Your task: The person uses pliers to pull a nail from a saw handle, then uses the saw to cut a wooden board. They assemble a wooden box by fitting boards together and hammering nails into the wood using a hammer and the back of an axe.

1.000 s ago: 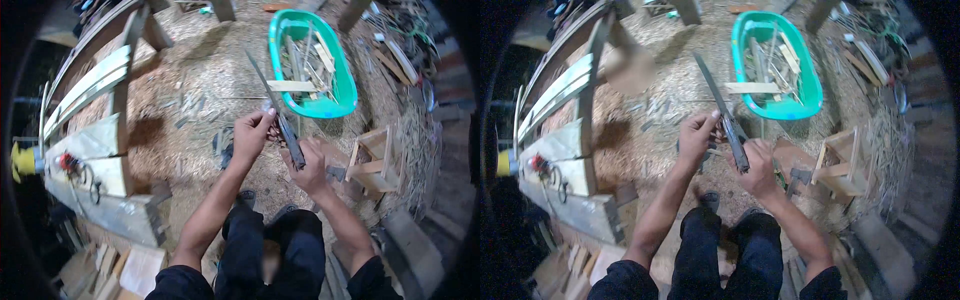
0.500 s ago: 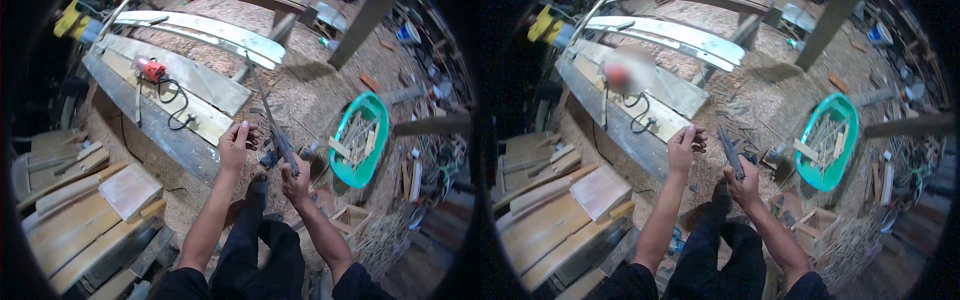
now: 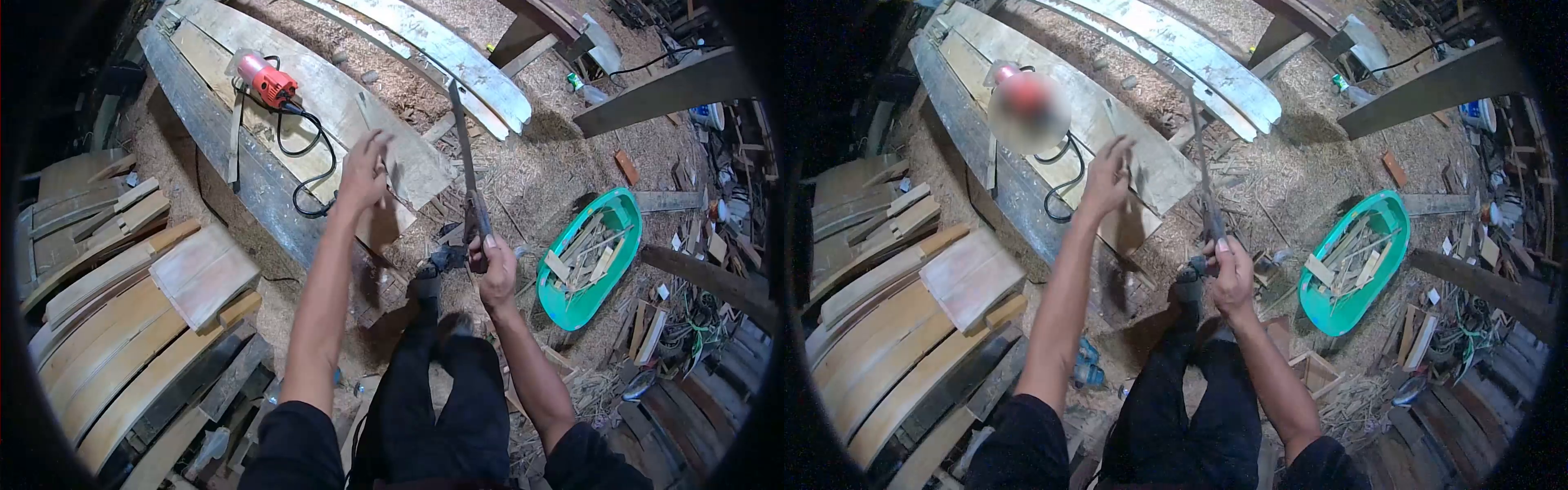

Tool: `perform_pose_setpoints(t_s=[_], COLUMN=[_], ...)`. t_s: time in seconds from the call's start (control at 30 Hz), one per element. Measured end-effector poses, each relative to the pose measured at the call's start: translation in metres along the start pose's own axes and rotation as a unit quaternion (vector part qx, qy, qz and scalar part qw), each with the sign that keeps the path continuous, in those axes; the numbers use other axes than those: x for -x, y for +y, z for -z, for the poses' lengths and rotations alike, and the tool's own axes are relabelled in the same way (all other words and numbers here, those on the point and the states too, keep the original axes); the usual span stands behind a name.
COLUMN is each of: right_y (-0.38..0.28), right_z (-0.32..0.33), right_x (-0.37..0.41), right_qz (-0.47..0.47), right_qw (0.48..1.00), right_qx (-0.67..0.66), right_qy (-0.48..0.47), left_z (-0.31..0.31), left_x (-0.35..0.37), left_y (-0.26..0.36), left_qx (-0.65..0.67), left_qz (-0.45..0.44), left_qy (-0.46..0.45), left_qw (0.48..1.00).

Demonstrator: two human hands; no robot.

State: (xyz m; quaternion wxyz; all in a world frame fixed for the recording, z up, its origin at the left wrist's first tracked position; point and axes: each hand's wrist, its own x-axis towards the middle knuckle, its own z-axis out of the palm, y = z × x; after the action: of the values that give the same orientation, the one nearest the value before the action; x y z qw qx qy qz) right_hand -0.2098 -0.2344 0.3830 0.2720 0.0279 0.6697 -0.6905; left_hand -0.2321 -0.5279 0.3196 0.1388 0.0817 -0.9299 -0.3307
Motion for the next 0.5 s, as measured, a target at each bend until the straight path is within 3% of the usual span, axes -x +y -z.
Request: perform_pose_setpoints(t_s=[0.03,0.13,0.3,0.4,0.5], right_y=[0.001,0.01,0.024,0.028,0.033], right_z=[0.002,0.014,0.018,0.011,0.013], right_x=[-0.002,-0.007,-0.019,-0.031,-0.045], right_qz=[0.0,0.021,0.016,0.061,0.049], right_qw=[1.0,0.999,0.999,0.995,0.991], right_qx=[0.008,0.033,0.024,0.073,0.122], right_qy=[0.015,0.032,0.04,0.033,0.017], left_z=[0.005,-0.004,-0.032,-0.061,-0.078], left_x=[0.0,0.002,-0.002,-0.022,-0.045], left_y=[-0.004,-0.021,-0.02,-0.003,0.003], left_qx=[-0.052,-0.094,-0.152,-0.147,-0.141], left_qz=[-0.017,-0.052,0.022,0.059,0.086], left_qy=[-0.132,-0.227,-0.152,-0.078,-0.03], left_qw=[0.99,0.968,0.976,0.984,0.986])
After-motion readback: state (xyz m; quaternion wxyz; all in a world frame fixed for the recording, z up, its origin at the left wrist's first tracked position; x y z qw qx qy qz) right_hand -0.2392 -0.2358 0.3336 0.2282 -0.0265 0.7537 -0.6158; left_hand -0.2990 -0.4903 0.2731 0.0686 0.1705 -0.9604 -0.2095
